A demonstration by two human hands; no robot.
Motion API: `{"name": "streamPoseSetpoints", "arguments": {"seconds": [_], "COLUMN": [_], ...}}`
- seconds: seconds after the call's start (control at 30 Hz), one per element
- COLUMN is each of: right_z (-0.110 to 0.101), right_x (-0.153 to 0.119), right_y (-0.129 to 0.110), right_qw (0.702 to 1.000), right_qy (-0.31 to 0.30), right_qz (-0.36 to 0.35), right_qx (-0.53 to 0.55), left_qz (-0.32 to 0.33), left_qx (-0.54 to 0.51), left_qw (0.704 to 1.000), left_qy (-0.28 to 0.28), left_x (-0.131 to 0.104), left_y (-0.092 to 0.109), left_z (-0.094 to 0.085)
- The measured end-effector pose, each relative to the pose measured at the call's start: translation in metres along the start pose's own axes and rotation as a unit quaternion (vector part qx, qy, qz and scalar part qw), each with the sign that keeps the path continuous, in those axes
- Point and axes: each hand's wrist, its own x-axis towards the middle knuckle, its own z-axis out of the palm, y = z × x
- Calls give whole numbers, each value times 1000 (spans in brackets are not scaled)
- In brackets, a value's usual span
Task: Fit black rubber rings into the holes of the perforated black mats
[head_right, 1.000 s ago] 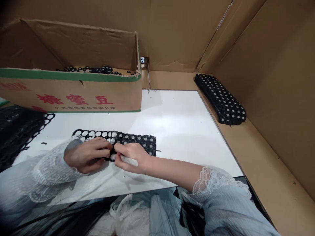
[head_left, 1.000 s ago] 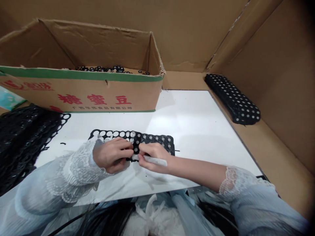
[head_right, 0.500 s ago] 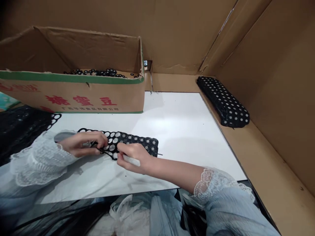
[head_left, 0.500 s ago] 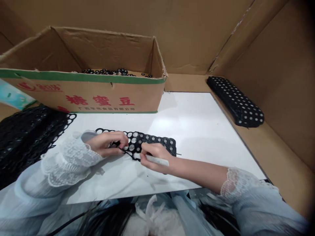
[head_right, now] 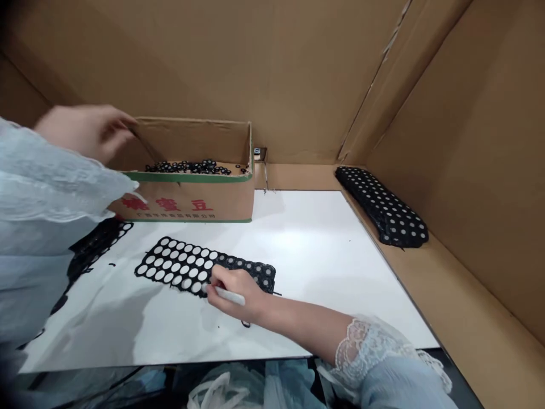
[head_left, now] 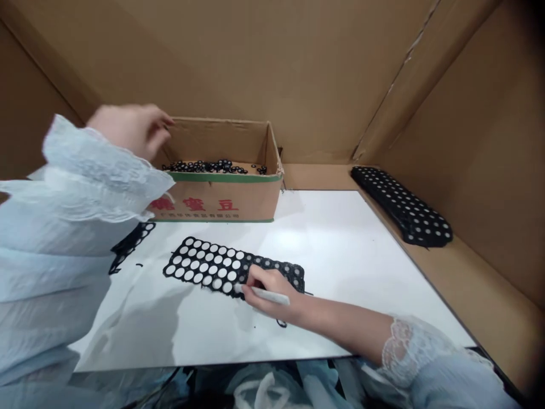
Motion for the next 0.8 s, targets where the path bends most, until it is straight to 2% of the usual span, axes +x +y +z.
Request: {"name": "streamPoseSetpoints", "arguments": {"seconds": [0.07,0.13,0.2,0.27,0.37,0.43,0.47,0.53,0.6,0.63,0.73,0.8], "right_z": [-7,-17,-28,-38,-48,-52,-54,-55,-51,-46,-21,-4], "right_x": [0,3,8,15,24,25,25,22,20,22,42,66], "right_y": [2,8,18,29,41,43,40,28,7,-7,-48,-71], "right_qw": [999,994,972,944,915,910,911,917,930,935,927,925], "right_qy": [38,103,144,118,4,-13,3,64,125,132,88,32], "right_qz": [24,-3,-56,-66,-25,-17,-22,-47,-102,-142,-255,-270], "right_qx": [14,-45,-178,-302,-402,-414,-412,-391,-330,-298,-261,-266], "left_qz": [21,27,14,6,25,42,45,37,23,17,-7,-40], "left_qx": [107,68,-23,-106,-160,-187,-209,-283,-378,-421,-498,-518], "left_qw": [993,997,1000,994,987,981,976,955,916,894,846,830], "left_qy": [-44,-5,7,-9,-8,22,42,84,132,154,191,203], "left_x": [2,-10,-28,-45,-57,-57,-55,-47,-35,-27,-4,12], "left_y": [19,36,51,62,72,73,73,71,70,70,74,78], "left_z": [6,7,5,5,7,10,12,14,15,15,17,17]}}
